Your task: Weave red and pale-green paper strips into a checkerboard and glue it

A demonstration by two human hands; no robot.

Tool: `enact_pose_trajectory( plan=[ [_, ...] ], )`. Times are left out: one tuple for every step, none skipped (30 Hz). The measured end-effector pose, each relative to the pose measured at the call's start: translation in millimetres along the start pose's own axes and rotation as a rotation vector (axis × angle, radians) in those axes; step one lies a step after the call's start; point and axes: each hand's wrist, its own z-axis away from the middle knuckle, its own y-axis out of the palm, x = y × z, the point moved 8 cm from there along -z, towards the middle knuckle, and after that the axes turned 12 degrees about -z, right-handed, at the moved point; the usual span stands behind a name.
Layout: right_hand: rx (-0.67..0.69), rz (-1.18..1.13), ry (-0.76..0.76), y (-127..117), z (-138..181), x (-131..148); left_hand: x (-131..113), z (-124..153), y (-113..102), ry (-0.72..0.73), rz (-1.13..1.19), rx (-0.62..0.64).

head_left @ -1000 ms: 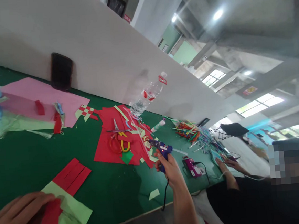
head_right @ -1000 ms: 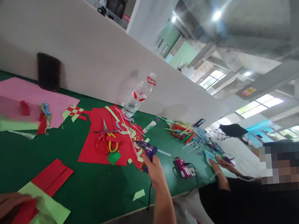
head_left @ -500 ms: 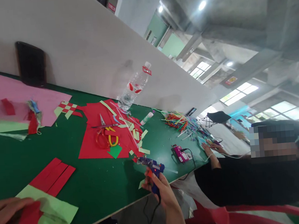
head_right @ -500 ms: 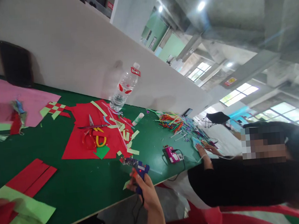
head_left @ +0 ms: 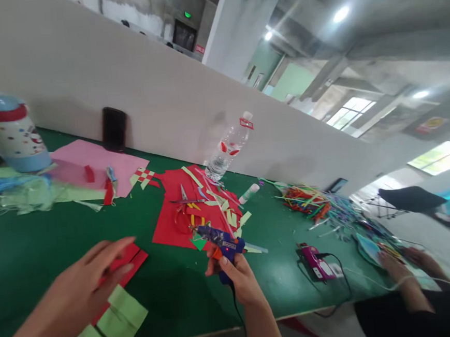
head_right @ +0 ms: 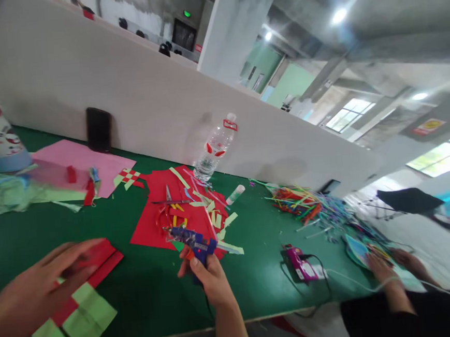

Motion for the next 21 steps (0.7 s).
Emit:
enact_pose_trajectory(
  plan=[
    [0.030,-0.001,0.001,5,-3,-1,-20,-11,3,0.055,0.074,0.065],
    [0.052,-0.008,-0.004,9,-5,-1,-42,-22,7,0.133,0.139,0.135],
    [0.067,-0.021,-0.009,12,-6,-1,-61,-34,8,0.184,0.164,0.153],
    [0.076,-0.035,-0.016,14,-6,-1,-76,-45,11,0.227,0.181,0.173],
    [0.082,-0.048,-0.023,14,-6,0,-89,-56,15,0.266,0.200,0.199],
    [0.084,-0.061,-0.031,13,-4,1,-100,-66,22,0.304,0.218,0.233],
    [0.083,-0.069,-0.034,12,-2,1,-108,-74,29,0.336,0.232,0.264],
    [0.071,-0.068,-0.040,9,0,2,-113,-83,36,0.356,0.240,0.290],
    [0.050,-0.062,-0.051,6,3,4,-118,-91,43,0.366,0.240,0.305],
    [0.019,-0.057,-0.064,1,6,6,-123,-98,48,0.369,0.234,0.310],
    [-0.026,-0.062,-0.083,-5,9,9,-128,-106,52,0.369,0.227,0.307],
    [-0.081,-0.078,-0.103,-12,13,12,-135,-113,54,0.373,0.221,0.301],
    [-0.140,-0.105,-0.125,-19,16,14,-143,-119,54,0.385,0.222,0.298],
    [-0.203,-0.140,-0.148,-27,20,17,-153,-123,54,0.413,0.229,0.312],
    [-0.261,-0.173,-0.166,-34,24,19,-163,-125,52,0.450,0.233,0.340],
    [-0.310,-0.196,-0.180,-40,28,20,-171,-127,49,0.479,0.227,0.368],
    [-0.343,-0.208,-0.187,-45,32,20,-175,-127,44,0.499,0.215,0.378],
    [-0.362,-0.212,-0.187,-48,35,20,-175,-126,36,0.510,0.199,0.373],
    [-0.374,-0.213,-0.187,-50,38,18,-170,-123,27,0.511,0.178,0.354],
    [-0.379,-0.212,-0.182,-51,40,15,-160,-117,17,0.505,0.155,0.321],
    [-0.378,-0.209,-0.169,-51,42,11,-146,-110,6,0.489,0.131,0.285]
  ],
)
